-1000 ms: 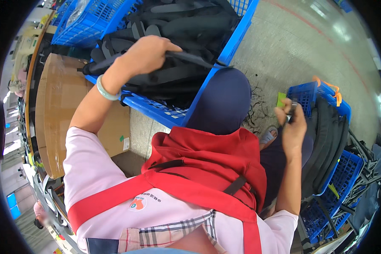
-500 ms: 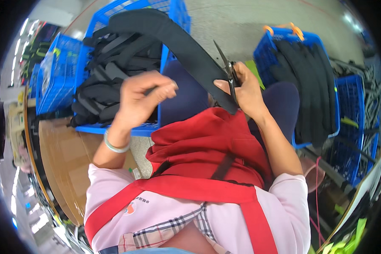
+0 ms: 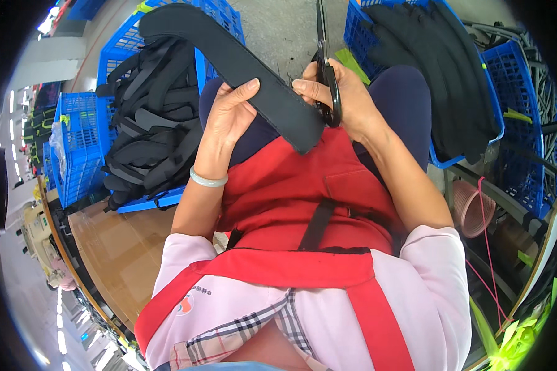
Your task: Trimming the edges of black padded shoulder straps with scissors in a factory setting.
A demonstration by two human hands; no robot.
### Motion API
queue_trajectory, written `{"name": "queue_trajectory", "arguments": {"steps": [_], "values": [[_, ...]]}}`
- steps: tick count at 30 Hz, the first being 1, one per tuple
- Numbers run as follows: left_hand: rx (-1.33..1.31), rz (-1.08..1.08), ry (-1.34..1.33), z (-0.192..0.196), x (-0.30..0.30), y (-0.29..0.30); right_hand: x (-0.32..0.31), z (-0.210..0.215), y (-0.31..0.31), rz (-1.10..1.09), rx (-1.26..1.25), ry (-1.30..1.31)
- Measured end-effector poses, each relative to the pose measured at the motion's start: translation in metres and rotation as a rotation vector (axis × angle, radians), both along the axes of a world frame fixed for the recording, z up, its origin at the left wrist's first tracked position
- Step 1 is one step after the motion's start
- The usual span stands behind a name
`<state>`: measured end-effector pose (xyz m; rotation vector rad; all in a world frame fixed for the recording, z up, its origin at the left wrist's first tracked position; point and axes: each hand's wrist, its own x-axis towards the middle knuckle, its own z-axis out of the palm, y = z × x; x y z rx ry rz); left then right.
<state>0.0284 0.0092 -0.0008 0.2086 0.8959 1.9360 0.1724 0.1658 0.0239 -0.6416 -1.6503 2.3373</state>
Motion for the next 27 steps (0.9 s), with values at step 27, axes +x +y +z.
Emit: {"name": "queue_trajectory", "arguments": {"steps": [27], "values": [[0.003,0.091,0.198,-0.006,0.001,-0.014,0.043,0.017,0.005,0.401,0.705,-0.308]]}}
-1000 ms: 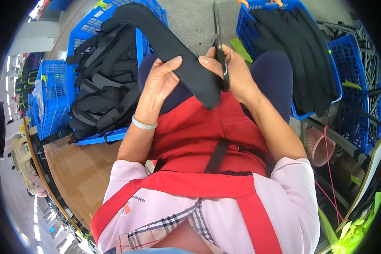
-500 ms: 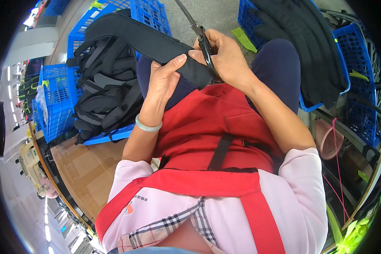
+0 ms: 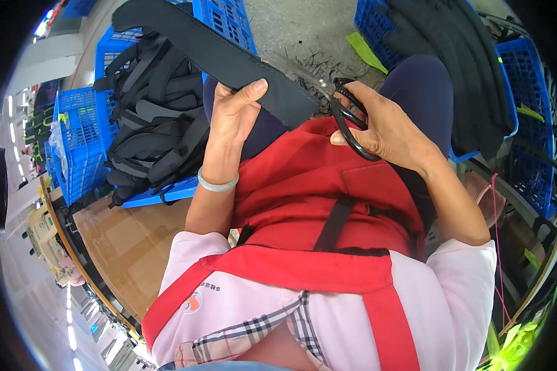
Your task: Trimming the edges of black padded shoulder straps with scissors in a factory setting.
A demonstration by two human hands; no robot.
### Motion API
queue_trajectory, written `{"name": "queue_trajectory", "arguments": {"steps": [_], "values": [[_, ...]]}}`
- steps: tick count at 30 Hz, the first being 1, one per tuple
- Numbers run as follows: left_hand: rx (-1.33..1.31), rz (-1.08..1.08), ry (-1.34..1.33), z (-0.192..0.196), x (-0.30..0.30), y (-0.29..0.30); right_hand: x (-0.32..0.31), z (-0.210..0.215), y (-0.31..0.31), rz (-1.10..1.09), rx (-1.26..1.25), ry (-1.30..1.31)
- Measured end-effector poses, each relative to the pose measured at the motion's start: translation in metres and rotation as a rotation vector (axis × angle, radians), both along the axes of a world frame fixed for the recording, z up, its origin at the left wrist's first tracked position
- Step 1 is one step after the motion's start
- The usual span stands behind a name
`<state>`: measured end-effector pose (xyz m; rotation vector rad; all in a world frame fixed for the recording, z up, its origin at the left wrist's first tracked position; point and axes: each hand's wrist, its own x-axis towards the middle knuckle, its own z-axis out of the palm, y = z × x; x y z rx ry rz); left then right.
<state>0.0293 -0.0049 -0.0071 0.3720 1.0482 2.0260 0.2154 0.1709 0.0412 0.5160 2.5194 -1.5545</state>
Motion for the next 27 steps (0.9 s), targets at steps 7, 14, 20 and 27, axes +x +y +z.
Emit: {"name": "queue_trajectory", "arguments": {"steps": [7,14,20,27], "values": [[0.034,-0.005,-0.009,0.001,0.003,0.0,-0.006,-0.007,-0.006,0.041,-0.002,0.031],[0.035,0.0,-0.023,0.001,0.003,0.0,-0.008,-0.013,-0.011,0.036,-0.005,0.096],[0.043,-0.036,-0.02,-0.002,0.001,-0.003,-0.01,-0.017,-0.008,0.035,-0.124,-0.064],[0.049,0.004,-0.02,0.0,0.002,-0.003,-0.012,-0.011,-0.012,0.064,-0.008,0.074]]}}
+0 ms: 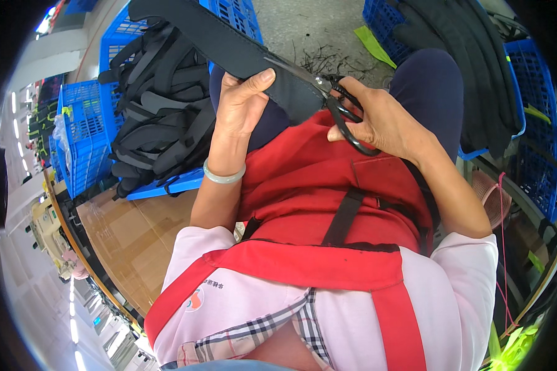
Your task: Trimming the edges of black padded shoulder straps with scissors in a factory setting.
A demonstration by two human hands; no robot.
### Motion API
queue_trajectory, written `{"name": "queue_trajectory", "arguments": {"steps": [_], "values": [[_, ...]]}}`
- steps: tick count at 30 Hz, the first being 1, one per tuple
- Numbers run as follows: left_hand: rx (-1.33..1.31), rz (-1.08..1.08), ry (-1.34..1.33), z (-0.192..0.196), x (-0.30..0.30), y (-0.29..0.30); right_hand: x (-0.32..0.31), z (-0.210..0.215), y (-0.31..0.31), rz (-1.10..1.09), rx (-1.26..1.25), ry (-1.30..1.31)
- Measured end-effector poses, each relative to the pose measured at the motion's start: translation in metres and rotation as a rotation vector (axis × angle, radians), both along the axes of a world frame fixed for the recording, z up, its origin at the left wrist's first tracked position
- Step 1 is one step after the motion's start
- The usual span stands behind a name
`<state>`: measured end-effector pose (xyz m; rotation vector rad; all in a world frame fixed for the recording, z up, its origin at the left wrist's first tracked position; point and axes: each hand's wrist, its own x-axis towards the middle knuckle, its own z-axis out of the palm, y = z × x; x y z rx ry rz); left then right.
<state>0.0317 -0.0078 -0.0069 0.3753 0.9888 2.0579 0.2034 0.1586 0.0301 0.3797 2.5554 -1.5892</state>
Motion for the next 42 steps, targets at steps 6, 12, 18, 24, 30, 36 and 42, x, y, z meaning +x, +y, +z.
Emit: {"name": "queue_trajectory", "arguments": {"steps": [6,12,18,24,30,36,42], "values": [[-0.004,-0.002,-0.012,-0.001,0.001,0.001,0.001,-0.001,-0.002,-0.023,-0.004,-0.099],[-0.031,0.003,0.023,-0.001,0.003,0.0,-0.005,-0.002,-0.004,-0.031,0.062,-0.064],[-0.028,-0.004,0.088,-0.001,0.008,0.001,-0.006,-0.005,-0.006,-0.066,0.073,0.005],[0.007,0.061,-0.133,0.001,-0.004,-0.002,-0.01,0.0,-0.012,-0.064,0.072,-0.073],[-0.004,0.052,-0.108,0.001,-0.001,-0.003,-0.017,0.008,-0.017,-0.013,0.055,-0.2],[0.024,0.038,-0.094,-0.001,-0.001,-0.002,-0.012,-0.008,-0.016,-0.055,0.027,-0.053],[-0.026,0.036,-0.004,-0.003,0.003,0.0,-0.013,-0.011,-0.016,-0.102,0.021,-0.045]]}}
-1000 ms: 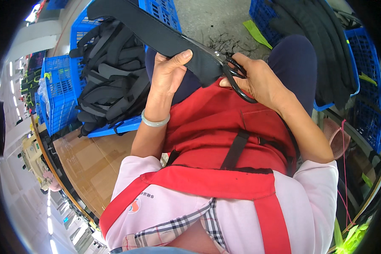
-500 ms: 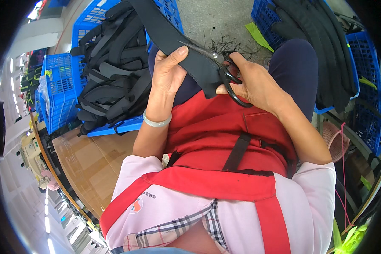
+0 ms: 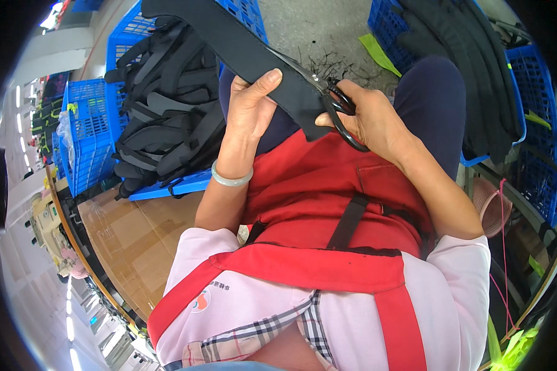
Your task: Trimming the edges of black padded shoulder straps with scissors in a factory setting.
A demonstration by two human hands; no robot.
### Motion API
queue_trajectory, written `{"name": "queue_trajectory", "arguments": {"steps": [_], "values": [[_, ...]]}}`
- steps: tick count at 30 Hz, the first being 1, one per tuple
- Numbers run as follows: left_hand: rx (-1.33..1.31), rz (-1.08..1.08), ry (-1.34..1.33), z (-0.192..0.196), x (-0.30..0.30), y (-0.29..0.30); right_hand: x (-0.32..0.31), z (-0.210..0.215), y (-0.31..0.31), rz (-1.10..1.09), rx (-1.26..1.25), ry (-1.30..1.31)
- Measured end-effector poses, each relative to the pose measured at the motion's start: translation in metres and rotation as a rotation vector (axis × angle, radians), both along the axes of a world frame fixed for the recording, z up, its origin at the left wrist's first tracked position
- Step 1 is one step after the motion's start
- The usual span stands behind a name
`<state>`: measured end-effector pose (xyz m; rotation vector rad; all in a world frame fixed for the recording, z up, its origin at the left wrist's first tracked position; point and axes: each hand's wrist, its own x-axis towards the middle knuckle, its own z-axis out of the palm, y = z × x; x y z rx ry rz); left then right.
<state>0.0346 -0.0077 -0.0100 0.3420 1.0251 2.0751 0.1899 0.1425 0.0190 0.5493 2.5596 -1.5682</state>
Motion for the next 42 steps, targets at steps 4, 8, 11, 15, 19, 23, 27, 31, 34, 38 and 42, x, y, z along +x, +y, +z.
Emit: {"name": "queue_trajectory", "arguments": {"steps": [4,8,11,15,19,23,27,31,34,38,42], "values": [[-0.004,0.033,-0.108,0.003,-0.003,-0.002,0.002,-0.003,0.002,-0.017,-0.004,0.042],[0.013,0.008,-0.203,0.007,-0.01,-0.006,0.0,0.01,0.01,0.129,0.054,-0.042],[0.023,-0.011,-0.217,0.005,-0.009,-0.006,0.001,0.002,0.018,0.117,0.059,0.051],[0.066,0.009,-0.18,0.003,-0.005,-0.003,-0.004,-0.011,0.006,0.084,0.105,0.186],[0.046,-0.005,-0.141,0.004,-0.001,0.0,-0.008,-0.013,-0.003,0.09,0.053,0.172],[0.062,-0.015,-0.134,0.001,-0.003,-0.004,-0.01,-0.01,-0.001,0.127,0.072,0.11],[0.051,-0.015,-0.105,0.0,-0.003,-0.003,-0.007,-0.016,0.001,0.114,0.07,0.113],[0.077,-0.033,-0.218,0.011,-0.015,-0.005,-0.01,0.008,-0.003,0.032,0.026,-0.028],[0.087,-0.054,-0.251,0.007,-0.027,-0.003,-0.005,-0.002,-0.001,0.053,0.124,0.073],[0.066,-0.025,-0.156,0.0,-0.016,-0.001,-0.01,-0.004,-0.006,0.035,0.135,0.169],[0.089,-0.04,-0.15,-0.003,-0.017,-0.006,-0.019,0.0,-0.007,0.078,0.149,0.105]]}}
